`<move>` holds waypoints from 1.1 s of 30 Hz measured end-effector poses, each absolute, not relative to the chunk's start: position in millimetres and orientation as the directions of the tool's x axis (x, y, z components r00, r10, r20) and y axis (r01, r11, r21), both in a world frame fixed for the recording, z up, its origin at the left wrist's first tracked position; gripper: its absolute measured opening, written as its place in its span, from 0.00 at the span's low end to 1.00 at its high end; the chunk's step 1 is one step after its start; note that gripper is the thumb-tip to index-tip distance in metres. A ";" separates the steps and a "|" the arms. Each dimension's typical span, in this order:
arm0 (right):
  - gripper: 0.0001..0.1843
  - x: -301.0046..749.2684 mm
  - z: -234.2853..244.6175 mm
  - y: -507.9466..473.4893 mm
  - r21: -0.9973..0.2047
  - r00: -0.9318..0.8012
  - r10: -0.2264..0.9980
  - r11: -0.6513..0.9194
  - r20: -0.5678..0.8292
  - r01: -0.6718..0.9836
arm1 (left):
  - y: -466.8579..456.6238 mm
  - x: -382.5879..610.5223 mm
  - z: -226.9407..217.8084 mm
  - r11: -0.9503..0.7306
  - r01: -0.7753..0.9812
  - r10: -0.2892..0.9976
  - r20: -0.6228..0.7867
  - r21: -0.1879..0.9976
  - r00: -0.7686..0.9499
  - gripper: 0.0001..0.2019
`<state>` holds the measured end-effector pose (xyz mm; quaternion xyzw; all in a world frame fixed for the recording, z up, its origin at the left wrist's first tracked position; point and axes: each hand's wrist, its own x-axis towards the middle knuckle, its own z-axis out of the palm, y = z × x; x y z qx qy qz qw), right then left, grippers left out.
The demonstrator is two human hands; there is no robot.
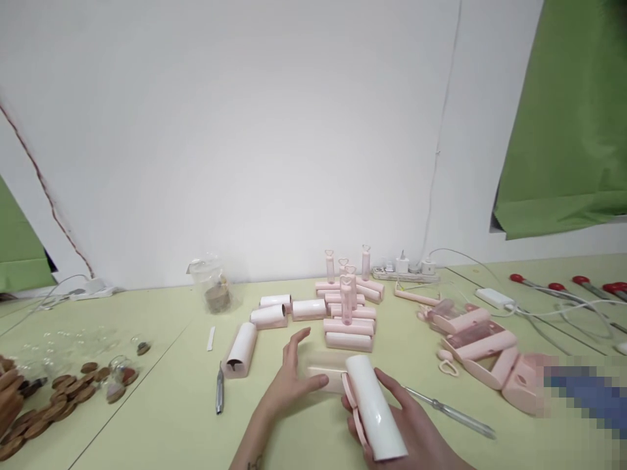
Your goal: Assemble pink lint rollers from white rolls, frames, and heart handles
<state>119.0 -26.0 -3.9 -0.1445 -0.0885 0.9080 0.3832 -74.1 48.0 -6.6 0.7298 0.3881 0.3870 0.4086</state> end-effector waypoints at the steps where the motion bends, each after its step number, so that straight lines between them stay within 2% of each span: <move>1: 0.20 117.6 -6.3 -26.3 -0.263 -0.663 0.725 -0.687 -0.187 -0.677 | 43.6 -70.1 -2.6 -0.431 0.229 0.864 0.327 0.873 0.382 0.33; 3: 0.19 117.3 -10.5 -25.2 -0.247 -0.644 0.743 -0.669 -0.183 -0.701 | 33.4 -59.3 5.4 -0.505 0.174 0.818 0.405 0.845 0.408 0.25; 6: 0.20 122.6 -14.5 -19.8 -0.229 -0.605 0.774 -0.634 -0.189 -0.739 | 19.4 -41.8 11.1 -0.439 0.128 0.817 0.336 0.889 0.468 0.17; 10: 0.22 129.6 -12.5 -13.5 -0.237 -0.591 0.776 -0.631 -0.221 -0.739 | 18.2 -31.4 8.0 -0.281 -0.103 0.851 0.298 0.954 0.433 0.14; 13: 0.19 125.9 -7.7 -16.7 -0.333 -0.578 0.777 -0.630 -0.252 -0.702 | 25.2 -36.5 9.8 -0.207 -0.236 0.901 0.279 0.950 0.333 0.14; 16: 0.20 117.9 -6.2 -22.7 -0.487 -0.562 0.787 -0.607 -0.255 -0.628 | 27.1 -43.0 16.4 -0.207 -0.191 0.922 0.256 0.960 0.290 0.15; 19: 0.24 113.4 -8.6 -25.3 -0.582 -0.577 0.786 -0.582 -0.223 -0.568 | 23.2 -43.1 20.8 -0.192 -0.112 0.885 0.221 0.975 0.410 0.14; 22: 0.24 113.2 -9.8 -24.8 -0.598 -0.582 0.781 -0.584 -0.227 -0.549 | 19.4 -39.4 20.3 -0.223 -0.045 0.850 0.217 0.974 0.479 0.14; 28: 0.22 112.4 -8.2 -23.4 -0.582 -0.545 0.785 -0.600 -0.295 -0.549 | 20.6 -35.8 14.8 -0.277 0.023 0.847 0.233 0.961 0.478 0.15; 33: 0.23 109.9 -10.4 -23.1 -0.601 -0.537 0.800 -0.574 -0.267 -0.556 | 18.2 -34.2 13.5 -0.295 0.031 0.843 0.245 0.955 0.478 0.17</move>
